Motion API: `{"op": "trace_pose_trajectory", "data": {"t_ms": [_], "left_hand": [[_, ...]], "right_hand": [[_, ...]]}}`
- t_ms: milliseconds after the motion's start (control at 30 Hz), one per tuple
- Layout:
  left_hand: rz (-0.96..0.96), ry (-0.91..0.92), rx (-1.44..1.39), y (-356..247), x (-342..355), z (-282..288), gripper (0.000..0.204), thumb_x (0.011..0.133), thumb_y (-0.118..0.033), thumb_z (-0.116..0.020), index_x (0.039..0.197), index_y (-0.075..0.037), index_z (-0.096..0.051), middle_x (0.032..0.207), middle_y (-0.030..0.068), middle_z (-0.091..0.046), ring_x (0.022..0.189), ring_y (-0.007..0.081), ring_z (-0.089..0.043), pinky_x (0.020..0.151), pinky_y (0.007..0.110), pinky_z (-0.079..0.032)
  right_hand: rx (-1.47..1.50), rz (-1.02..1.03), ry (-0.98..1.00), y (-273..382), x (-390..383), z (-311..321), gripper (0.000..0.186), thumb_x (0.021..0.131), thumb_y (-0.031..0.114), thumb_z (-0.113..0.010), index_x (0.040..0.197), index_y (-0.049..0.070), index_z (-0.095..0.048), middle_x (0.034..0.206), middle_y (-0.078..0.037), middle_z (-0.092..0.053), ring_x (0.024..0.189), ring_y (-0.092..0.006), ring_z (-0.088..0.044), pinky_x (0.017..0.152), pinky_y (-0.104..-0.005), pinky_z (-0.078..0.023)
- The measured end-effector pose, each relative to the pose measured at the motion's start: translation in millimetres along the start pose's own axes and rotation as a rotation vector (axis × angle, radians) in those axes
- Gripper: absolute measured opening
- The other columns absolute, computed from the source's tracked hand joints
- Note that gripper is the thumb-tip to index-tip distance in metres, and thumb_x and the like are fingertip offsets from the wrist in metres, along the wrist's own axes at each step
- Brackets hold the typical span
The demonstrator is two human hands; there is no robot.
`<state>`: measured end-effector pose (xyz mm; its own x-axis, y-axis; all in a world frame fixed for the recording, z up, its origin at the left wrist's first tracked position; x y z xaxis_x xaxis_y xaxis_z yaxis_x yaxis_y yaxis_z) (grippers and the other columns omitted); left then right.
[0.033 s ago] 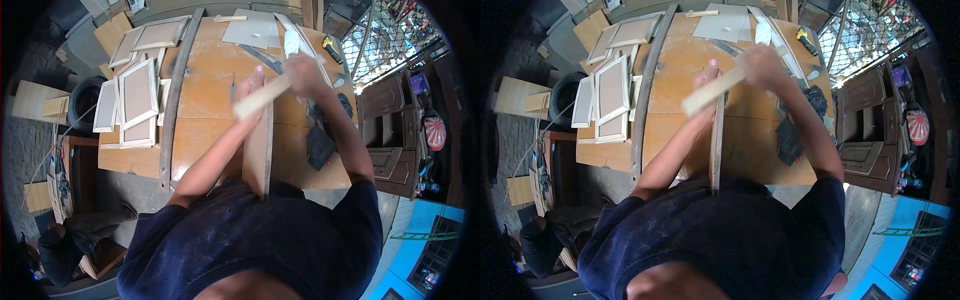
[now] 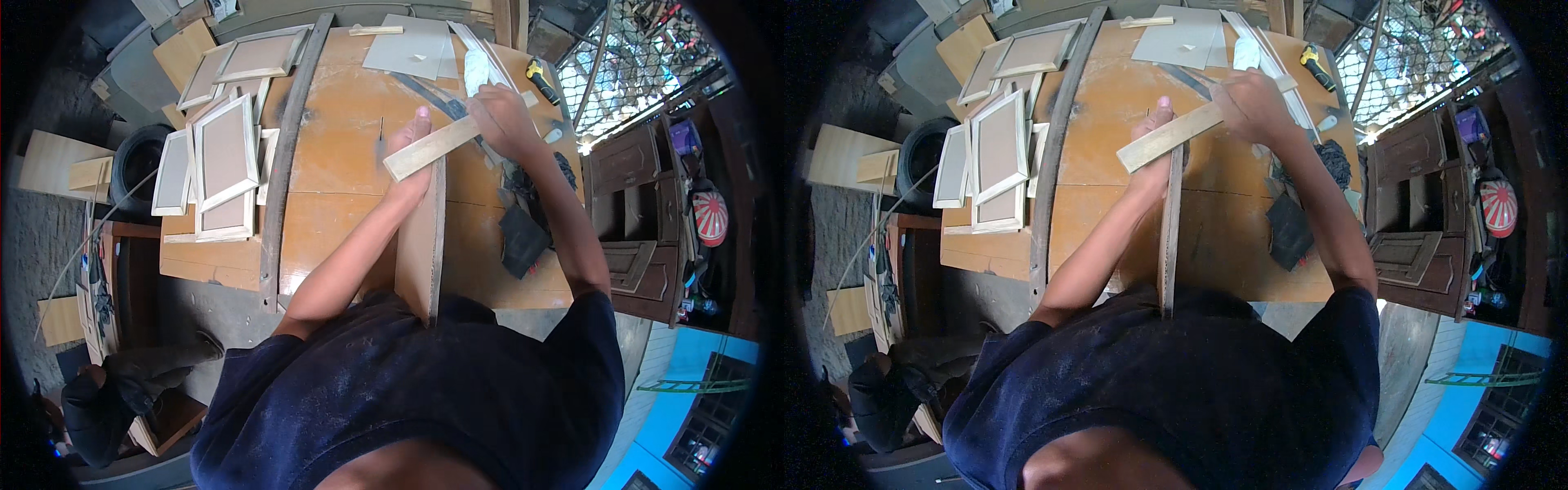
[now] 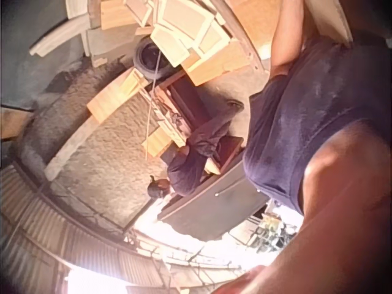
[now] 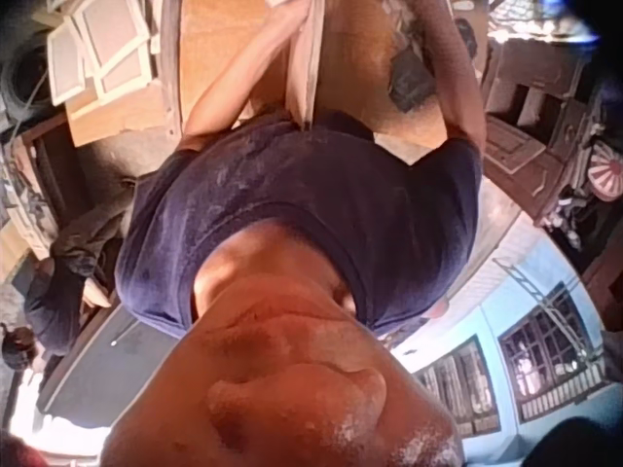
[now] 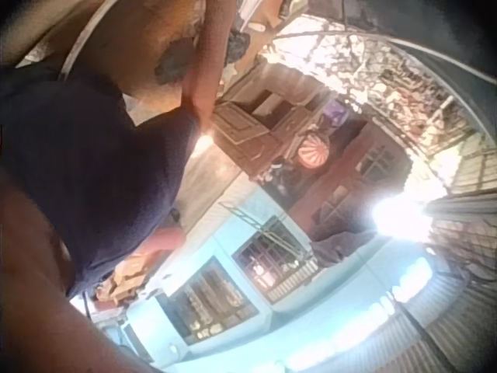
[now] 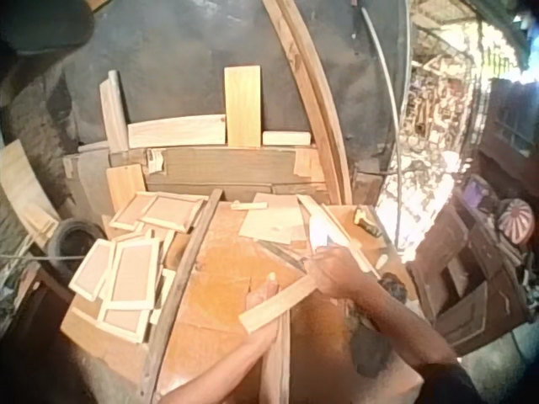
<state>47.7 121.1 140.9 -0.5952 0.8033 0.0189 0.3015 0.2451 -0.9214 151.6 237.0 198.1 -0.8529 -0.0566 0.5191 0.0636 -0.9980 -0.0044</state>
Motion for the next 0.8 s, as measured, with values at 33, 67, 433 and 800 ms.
{"op": "trace_pose_trajectory", "data": {"t_ms": [33,67,433,800], "left_hand": [[-0.007,0.003,-0.001,0.2,4.6,0.7,0.051,0.105,-0.042,-0.046,0.061,-0.016,-0.047,0.053,-0.0037,-0.045,0.045,0.0064,-0.037,0.041,0.027,-0.029],[-0.054,-0.012,0.02,-0.5,8.6,1.7,0.052,0.104,-0.043,-0.047,0.06,-0.016,-0.046,0.053,-0.0035,-0.045,0.045,0.0068,-0.037,0.041,0.027,-0.029],[-0.061,-0.022,0.019,-6.6,0.0,-3.2,0.052,0.105,-0.041,-0.047,0.063,-0.01,-0.05,0.056,-0.0043,-0.045,0.053,0.0053,-0.039,0.05,0.025,-0.034],[-0.088,-0.031,0.039,4.7,6.9,9.8,0.049,0.105,-0.041,-0.047,0.066,-0.011,-0.05,0.06,-0.0044,-0.046,0.054,0.0057,-0.039,0.049,0.025,-0.032]], "right_hand": [[-0.108,-0.056,-0.028,-6.9,5.4,2.8,0.017,0.077,0.018,-0.061,0.064,0.008,-0.057,0.066,-0.01,-0.057,0.071,-0.0299,-0.059,0.066,-0.0454,-0.046],[-0.04,0.043,-0.117,14.9,4.2,-2.1,0.015,0.076,0.018,-0.061,0.065,0.008,-0.058,0.065,-0.011,-0.056,0.068,-0.0321,-0.059,0.067,-0.0475,-0.048],[-0.037,-0.114,0.074,2.8,24.1,14.2,0.021,0.081,0.016,-0.056,0.063,0.006,-0.058,0.064,-0.012,-0.059,0.064,-0.0309,-0.059,0.068,-0.0438,-0.045],[-0.016,-0.053,0.034,5.9,16.5,4.8,0.015,0.081,0.016,-0.058,0.068,0.008,-0.06,0.067,-0.013,-0.06,0.068,-0.0321,-0.06,0.069,-0.0448,-0.046]]}}
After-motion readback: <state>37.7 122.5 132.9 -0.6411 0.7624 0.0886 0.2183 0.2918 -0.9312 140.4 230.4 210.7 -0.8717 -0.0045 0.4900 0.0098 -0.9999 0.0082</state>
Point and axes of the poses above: each hand's wrist, its own x-axis towards the middle knuckle, its own z-axis out of the back of the hand, y = z × x, the point moved 3 cm from there along x, towards the middle knuckle
